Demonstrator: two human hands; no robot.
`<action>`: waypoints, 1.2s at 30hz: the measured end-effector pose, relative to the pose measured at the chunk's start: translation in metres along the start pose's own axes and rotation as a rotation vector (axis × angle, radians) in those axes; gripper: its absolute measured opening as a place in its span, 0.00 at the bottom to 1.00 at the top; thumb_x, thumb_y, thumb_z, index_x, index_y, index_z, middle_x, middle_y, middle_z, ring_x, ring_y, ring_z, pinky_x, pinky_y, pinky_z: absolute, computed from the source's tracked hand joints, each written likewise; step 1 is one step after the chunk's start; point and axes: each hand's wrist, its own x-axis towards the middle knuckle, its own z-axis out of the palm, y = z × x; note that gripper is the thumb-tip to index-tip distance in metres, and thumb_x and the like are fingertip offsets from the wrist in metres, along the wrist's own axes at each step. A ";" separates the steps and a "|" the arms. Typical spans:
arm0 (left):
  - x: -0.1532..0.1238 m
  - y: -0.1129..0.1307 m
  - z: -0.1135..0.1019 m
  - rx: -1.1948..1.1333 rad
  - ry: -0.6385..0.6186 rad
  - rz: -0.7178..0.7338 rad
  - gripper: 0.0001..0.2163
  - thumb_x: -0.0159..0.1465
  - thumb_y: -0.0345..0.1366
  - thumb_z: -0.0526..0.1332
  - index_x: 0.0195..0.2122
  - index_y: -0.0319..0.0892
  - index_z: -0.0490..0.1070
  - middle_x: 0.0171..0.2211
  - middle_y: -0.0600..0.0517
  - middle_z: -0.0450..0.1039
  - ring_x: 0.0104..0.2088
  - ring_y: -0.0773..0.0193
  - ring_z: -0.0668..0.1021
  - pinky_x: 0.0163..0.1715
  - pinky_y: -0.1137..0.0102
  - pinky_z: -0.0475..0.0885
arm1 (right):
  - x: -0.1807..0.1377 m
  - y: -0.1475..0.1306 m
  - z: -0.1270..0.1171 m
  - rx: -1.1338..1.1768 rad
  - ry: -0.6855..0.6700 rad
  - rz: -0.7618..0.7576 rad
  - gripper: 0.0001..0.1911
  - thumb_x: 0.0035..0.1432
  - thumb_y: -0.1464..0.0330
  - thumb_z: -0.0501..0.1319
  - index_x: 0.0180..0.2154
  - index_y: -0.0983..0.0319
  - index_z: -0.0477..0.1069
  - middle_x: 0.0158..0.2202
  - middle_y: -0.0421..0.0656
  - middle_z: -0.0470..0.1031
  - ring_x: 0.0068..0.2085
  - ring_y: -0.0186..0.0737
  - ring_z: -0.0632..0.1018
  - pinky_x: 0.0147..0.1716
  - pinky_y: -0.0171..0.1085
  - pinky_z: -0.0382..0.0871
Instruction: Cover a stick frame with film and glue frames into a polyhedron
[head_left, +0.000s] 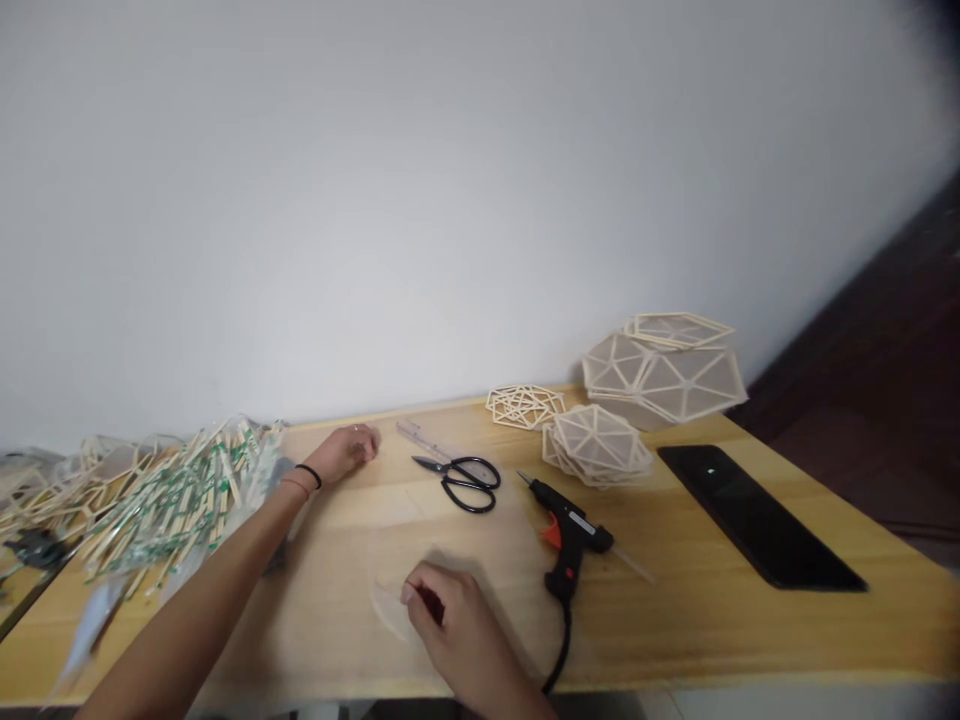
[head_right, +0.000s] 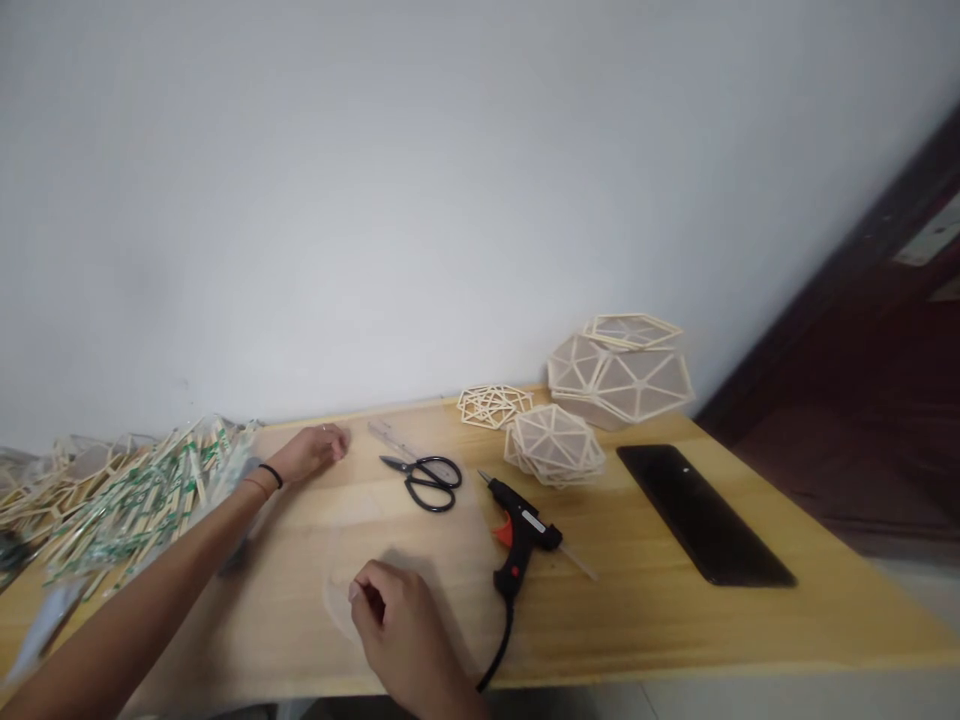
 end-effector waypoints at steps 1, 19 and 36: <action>0.002 -0.002 0.000 0.008 -0.012 -0.016 0.08 0.71 0.38 0.64 0.44 0.39 0.77 0.47 0.46 0.78 0.48 0.57 0.80 0.52 0.56 0.77 | 0.000 0.000 0.000 0.007 0.001 -0.001 0.10 0.61 0.75 0.57 0.29 0.61 0.73 0.26 0.39 0.76 0.29 0.36 0.74 0.29 0.32 0.60; -0.003 0.006 -0.008 -0.072 0.015 -0.210 0.10 0.68 0.41 0.67 0.40 0.38 0.78 0.39 0.49 0.79 0.40 0.60 0.81 0.44 0.60 0.79 | 0.000 -0.001 0.000 0.004 0.015 -0.031 0.10 0.62 0.75 0.56 0.29 0.61 0.72 0.26 0.40 0.76 0.29 0.36 0.75 0.29 0.32 0.60; -0.112 0.145 0.098 -0.772 0.298 -0.210 0.13 0.59 0.48 0.73 0.33 0.44 0.88 0.28 0.47 0.80 0.30 0.62 0.78 0.32 0.71 0.72 | -0.002 0.012 0.001 0.269 0.072 0.088 0.08 0.64 0.64 0.62 0.33 0.59 0.71 0.28 0.40 0.76 0.28 0.38 0.73 0.28 0.35 0.65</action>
